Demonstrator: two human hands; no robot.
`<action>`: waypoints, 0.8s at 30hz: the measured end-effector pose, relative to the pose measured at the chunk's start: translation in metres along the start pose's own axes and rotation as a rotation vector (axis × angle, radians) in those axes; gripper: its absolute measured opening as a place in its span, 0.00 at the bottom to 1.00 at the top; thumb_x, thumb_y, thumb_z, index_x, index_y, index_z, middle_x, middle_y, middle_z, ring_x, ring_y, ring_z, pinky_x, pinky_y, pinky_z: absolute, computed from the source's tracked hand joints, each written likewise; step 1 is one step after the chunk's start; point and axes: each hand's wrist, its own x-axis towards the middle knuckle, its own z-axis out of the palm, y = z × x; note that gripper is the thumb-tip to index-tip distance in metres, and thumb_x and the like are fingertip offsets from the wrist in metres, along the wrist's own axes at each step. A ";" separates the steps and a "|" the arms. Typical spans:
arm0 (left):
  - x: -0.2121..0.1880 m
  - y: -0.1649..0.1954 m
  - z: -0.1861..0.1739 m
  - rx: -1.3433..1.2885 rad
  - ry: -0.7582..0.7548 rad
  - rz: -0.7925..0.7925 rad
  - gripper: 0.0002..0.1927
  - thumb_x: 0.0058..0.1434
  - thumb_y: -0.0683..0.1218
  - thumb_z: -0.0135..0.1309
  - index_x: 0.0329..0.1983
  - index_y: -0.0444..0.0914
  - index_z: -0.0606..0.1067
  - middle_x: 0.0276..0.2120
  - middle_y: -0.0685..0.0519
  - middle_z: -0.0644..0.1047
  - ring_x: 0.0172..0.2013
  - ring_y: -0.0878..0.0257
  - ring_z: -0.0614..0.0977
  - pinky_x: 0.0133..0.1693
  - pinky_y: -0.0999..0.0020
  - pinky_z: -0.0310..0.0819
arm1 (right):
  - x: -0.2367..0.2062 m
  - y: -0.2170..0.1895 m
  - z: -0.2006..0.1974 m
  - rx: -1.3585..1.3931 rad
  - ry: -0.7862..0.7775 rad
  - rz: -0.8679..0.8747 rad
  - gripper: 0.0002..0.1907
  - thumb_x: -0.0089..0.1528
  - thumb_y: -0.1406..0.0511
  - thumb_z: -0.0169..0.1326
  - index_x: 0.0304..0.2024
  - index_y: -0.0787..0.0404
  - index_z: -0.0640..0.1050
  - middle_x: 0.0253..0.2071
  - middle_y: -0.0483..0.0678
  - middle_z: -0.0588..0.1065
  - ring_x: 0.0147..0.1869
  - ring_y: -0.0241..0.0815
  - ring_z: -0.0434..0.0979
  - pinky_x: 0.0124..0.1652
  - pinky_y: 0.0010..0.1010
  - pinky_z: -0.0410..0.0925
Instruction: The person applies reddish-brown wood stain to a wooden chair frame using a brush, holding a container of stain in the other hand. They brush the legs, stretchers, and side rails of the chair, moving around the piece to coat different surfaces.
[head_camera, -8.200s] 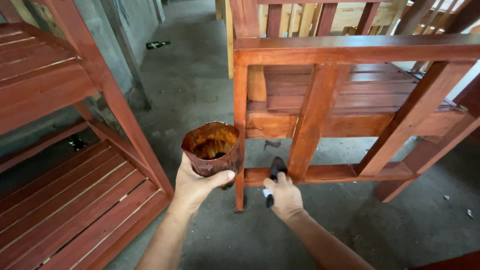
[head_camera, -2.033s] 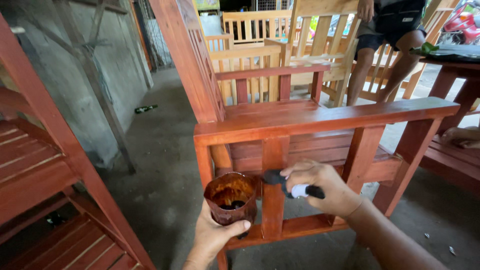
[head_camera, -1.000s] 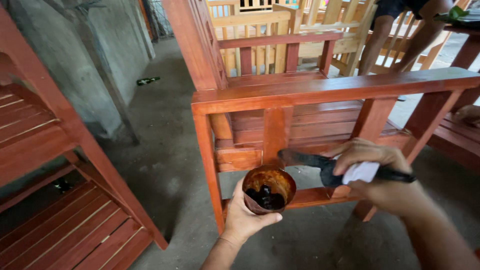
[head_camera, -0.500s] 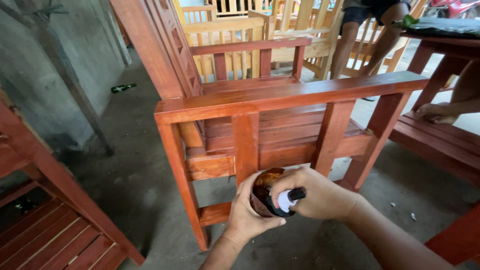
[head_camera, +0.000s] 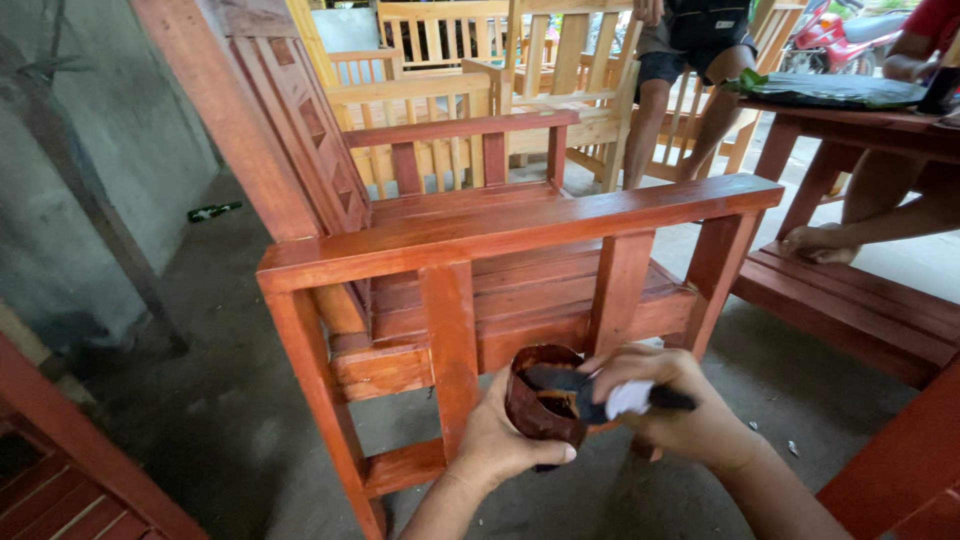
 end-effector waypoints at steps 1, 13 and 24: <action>0.003 0.001 0.003 0.070 0.034 0.004 0.55 0.28 0.42 0.76 0.65 0.39 0.67 0.56 0.52 0.78 0.57 0.61 0.80 0.60 0.65 0.74 | -0.007 0.011 -0.002 0.057 0.086 0.038 0.15 0.42 0.80 0.57 0.30 0.61 0.82 0.39 0.54 0.84 0.54 0.48 0.84 0.49 0.39 0.74; 0.047 -0.020 0.024 -0.052 0.101 0.057 0.57 0.27 0.42 0.76 0.66 0.36 0.64 0.56 0.49 0.79 0.58 0.59 0.80 0.60 0.63 0.73 | -0.047 0.168 0.000 1.430 1.013 0.279 0.17 0.56 0.75 0.53 0.43 0.51 0.74 0.50 0.46 0.75 0.54 0.52 0.79 0.55 0.53 0.73; 0.056 -0.016 0.020 -0.102 0.090 -0.111 0.60 0.28 0.40 0.76 0.69 0.40 0.61 0.57 0.52 0.78 0.59 0.61 0.79 0.62 0.62 0.72 | 0.011 0.183 -0.007 1.672 1.253 0.216 0.16 0.61 0.73 0.55 0.52 0.61 0.75 0.54 0.49 0.77 0.60 0.48 0.78 0.60 0.46 0.69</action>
